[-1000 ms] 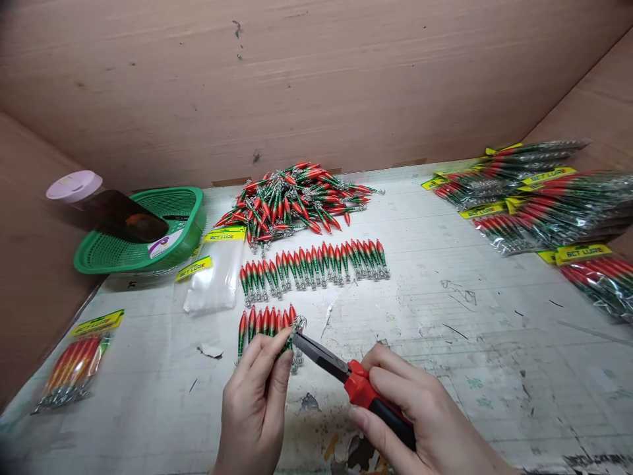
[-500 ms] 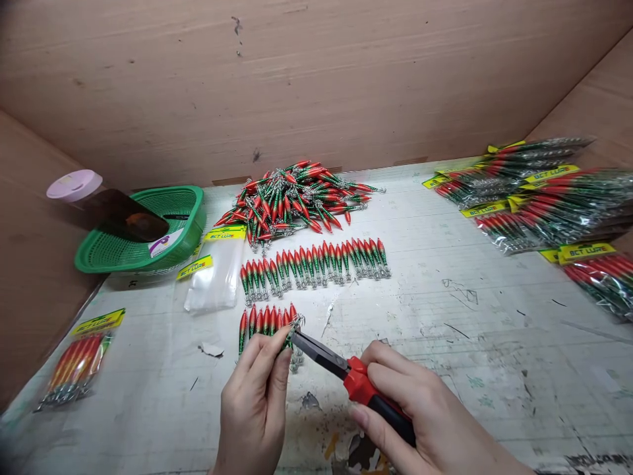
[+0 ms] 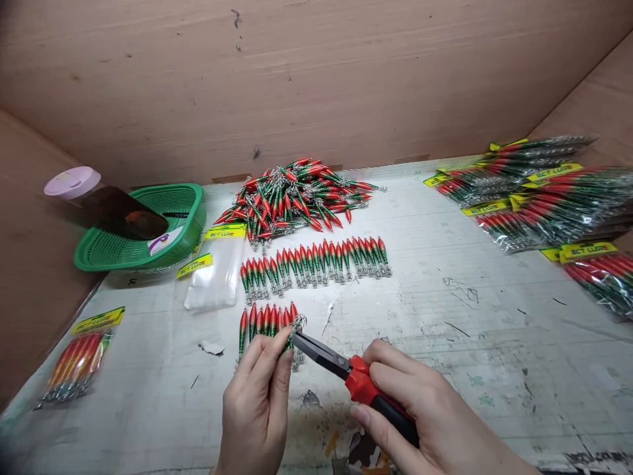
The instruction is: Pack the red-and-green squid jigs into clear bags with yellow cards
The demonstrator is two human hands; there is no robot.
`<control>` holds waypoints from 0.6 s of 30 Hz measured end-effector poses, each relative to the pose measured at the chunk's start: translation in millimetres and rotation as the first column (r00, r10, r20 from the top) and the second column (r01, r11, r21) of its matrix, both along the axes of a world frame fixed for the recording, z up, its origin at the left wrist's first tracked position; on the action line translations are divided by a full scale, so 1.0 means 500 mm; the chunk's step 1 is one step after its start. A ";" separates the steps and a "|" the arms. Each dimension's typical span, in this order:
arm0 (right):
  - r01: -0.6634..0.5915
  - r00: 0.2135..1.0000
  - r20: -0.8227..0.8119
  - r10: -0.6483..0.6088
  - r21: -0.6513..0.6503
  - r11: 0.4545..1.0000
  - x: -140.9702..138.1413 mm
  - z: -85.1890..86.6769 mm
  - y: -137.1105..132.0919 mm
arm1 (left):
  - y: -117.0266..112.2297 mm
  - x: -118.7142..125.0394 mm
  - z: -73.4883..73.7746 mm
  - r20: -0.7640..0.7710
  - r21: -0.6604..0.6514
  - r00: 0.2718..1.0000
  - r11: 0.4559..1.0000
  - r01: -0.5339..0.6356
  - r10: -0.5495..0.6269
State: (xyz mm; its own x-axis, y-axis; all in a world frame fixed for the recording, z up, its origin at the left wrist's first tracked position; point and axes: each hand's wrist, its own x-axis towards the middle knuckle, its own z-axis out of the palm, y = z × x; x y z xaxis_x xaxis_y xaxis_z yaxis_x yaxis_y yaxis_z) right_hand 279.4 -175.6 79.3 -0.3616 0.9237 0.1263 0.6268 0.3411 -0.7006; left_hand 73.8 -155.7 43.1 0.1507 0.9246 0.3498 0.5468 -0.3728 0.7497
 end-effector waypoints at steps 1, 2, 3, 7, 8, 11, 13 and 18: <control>0.003 1.000 0.000 -0.003 0.008 1.000 -0.001 0.001 0.002 | -0.002 0.000 -0.002 -0.007 0.004 1.000 1.000 -0.004 0.004; 0.005 1.000 -0.002 -0.005 0.020 1.000 -0.001 0.002 0.003 | -0.003 0.000 -0.004 -0.014 0.007 1.000 1.000 -0.006 0.007; 0.005 1.000 -0.004 -0.005 0.034 0.999 -0.002 0.003 0.004 | -0.004 0.000 -0.005 -0.015 0.012 1.000 1.000 -0.011 0.011; -0.009 1.000 -0.023 0.011 0.078 0.997 -0.006 -0.001 0.004 | -0.006 0.001 -0.003 0.032 0.018 0.999 1.000 -0.019 0.018; -0.012 0.999 -0.031 0.015 0.077 0.997 -0.007 -0.003 0.004 | -0.006 0.002 -0.003 0.047 0.012 0.999 1.000 -0.022 0.021; -0.029 0.999 -0.037 0.030 0.038 0.999 -0.006 -0.005 0.002 | -0.008 0.006 -0.001 0.067 -0.017 0.997 1.000 -0.026 0.027; -0.056 0.998 -0.013 0.055 -0.030 0.998 -0.002 -0.008 0.001 | -0.002 0.005 0.003 0.058 -0.064 0.998 0.998 -0.012 0.016; 0.018 0.988 0.153 -0.011 -0.046 0.999 0.038 -0.070 0.001 | 0.064 -0.029 0.008 -0.046 -0.093 0.999 0.996 0.004 -0.009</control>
State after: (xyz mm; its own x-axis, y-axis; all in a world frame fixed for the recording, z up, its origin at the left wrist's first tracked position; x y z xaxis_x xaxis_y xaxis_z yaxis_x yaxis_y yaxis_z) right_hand 298.2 -175.1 44.3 -0.3595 0.9328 0.0270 0.7321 0.2999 -0.6116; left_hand 59.4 -123.8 47.3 0.1707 0.9518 0.2547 0.5791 -0.3061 0.7556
